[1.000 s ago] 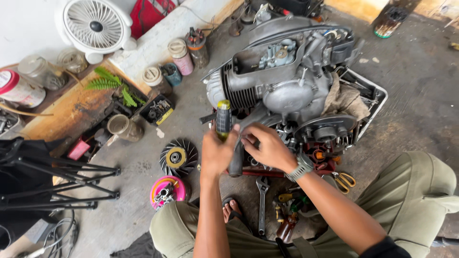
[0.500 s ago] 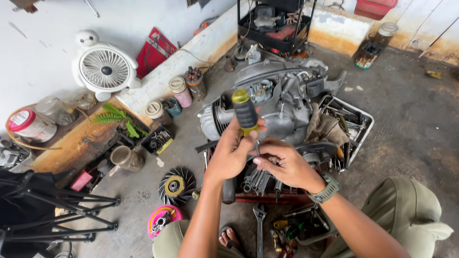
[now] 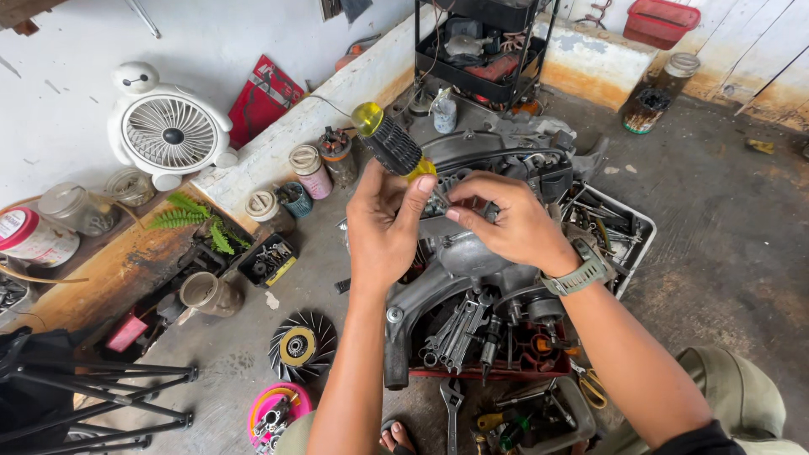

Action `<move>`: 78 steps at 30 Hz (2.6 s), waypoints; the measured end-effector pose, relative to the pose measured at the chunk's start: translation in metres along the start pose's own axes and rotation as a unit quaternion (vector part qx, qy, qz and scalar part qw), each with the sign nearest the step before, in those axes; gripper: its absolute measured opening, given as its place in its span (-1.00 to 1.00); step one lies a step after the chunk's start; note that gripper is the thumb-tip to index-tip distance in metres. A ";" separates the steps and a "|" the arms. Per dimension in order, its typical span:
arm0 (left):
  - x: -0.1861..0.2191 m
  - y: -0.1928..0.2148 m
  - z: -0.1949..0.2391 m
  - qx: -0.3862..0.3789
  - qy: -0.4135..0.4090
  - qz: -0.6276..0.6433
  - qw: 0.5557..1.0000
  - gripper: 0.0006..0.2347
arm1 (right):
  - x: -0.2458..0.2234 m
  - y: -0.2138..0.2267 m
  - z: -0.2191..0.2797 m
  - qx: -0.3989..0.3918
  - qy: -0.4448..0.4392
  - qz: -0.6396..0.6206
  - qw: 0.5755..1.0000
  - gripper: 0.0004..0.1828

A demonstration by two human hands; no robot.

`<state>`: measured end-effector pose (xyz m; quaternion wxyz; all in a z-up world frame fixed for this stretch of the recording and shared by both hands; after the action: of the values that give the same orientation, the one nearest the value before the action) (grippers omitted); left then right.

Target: The person applies lubricant from a tube to a small metal part and then places it into the engine. They then use a wrench to tighten a bolt on the engine casing.

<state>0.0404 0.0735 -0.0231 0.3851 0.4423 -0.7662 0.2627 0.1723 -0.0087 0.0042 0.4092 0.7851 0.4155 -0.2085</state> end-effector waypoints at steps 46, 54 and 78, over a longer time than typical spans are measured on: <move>0.026 -0.004 -0.044 -0.089 -0.055 -0.162 0.981 -0.79 | 0.042 -0.015 -0.020 -0.039 -0.023 0.025 0.999 -0.92; 0.013 -0.002 -0.043 -0.151 -0.002 -0.089 0.985 -0.69 | 0.046 -0.016 -0.017 -0.036 -0.034 0.053 0.997 -0.90; -0.004 0.019 0.090 -0.335 0.055 -0.216 0.916 -0.63 | -0.025 -0.028 0.056 -0.122 0.041 0.131 0.983 -0.62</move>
<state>-0.0070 0.0173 -0.0782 0.5996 0.4272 -0.6726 -0.0746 0.1356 -0.0580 -0.0247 0.5086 0.7845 0.3480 -0.0685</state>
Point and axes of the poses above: each hand's wrist, its own z-axis away from the middle knuckle, its own y-axis out of the back of the hand, x = y × z, the point moved 3 cm from there along -z, towards the middle knuckle, and after that the axes turned 3 degrees about -x, right-handed, at the moved point
